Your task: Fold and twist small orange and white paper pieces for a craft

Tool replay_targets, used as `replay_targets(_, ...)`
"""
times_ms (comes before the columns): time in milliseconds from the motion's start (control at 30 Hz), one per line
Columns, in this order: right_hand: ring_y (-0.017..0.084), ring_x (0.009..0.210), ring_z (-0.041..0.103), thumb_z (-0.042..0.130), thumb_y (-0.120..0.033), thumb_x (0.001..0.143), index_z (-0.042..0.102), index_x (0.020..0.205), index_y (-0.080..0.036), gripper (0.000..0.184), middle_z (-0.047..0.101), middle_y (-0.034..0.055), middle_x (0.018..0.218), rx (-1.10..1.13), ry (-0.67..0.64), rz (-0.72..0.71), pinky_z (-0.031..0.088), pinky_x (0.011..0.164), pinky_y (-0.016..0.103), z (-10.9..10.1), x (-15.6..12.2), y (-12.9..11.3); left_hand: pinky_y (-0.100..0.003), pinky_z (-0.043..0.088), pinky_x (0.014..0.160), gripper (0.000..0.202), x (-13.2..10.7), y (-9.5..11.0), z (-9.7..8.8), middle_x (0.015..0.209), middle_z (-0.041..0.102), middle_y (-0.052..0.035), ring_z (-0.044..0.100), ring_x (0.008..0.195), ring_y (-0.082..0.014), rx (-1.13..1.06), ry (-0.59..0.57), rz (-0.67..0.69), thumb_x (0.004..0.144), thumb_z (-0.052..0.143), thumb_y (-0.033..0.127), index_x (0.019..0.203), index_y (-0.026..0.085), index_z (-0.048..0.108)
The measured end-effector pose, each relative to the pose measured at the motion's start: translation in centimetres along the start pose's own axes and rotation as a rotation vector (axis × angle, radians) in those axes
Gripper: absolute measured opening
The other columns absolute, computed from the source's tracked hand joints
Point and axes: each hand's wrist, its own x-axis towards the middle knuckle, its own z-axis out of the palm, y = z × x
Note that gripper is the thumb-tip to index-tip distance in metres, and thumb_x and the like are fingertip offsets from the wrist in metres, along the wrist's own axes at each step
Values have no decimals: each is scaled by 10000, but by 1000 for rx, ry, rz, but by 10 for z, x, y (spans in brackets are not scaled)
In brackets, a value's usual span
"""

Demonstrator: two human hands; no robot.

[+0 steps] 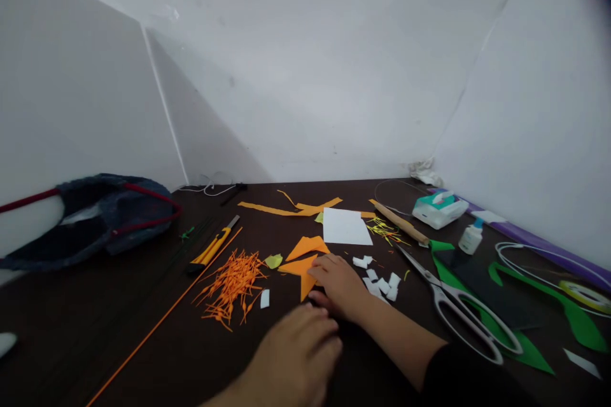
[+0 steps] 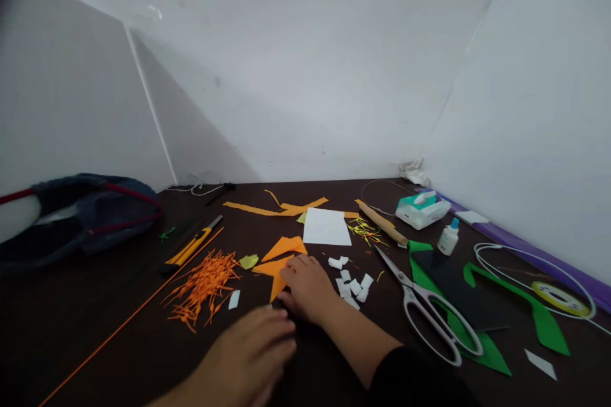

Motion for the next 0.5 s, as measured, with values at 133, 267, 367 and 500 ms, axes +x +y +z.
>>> replay_targets(133,213,800,502,573,-272,717,622,773,-168,128,602,69,777,-54,18,-49,369,767,364,12,11,-2,-288,429,663,201,2,-56,6,753,642,-50,576,718,-195,-299,41,-682,785,448,159,779,219,640)
replay_targets(267,197,766,512,517,-158,748,620,765,-165,105,609,63,750,-56,38,-50,364,784,367,15,11,-3,-289,434,672,137,-11,-80,18,753,655,-32,596,714,-200,-591,136,-1008,748,500,234,779,205,631)
replay_targets(367,194,818,510,475,-160,794,615,847,-172,150,613,68,838,22,177,-39,372,794,362,9,8,-7,-310,458,648,201,-13,-79,18,757,658,-52,611,683,-201,-871,161,-1182,766,496,327,782,165,614)
replay_targets(500,189,846,504,481,-137,796,616,913,-181,184,598,69,861,117,386,-106,392,793,362,0,4,-14,-332,453,761,301,-7,-69,9,840,656,-86,607,795,-198,-1241,259,-1207,787,494,401,853,132,613)
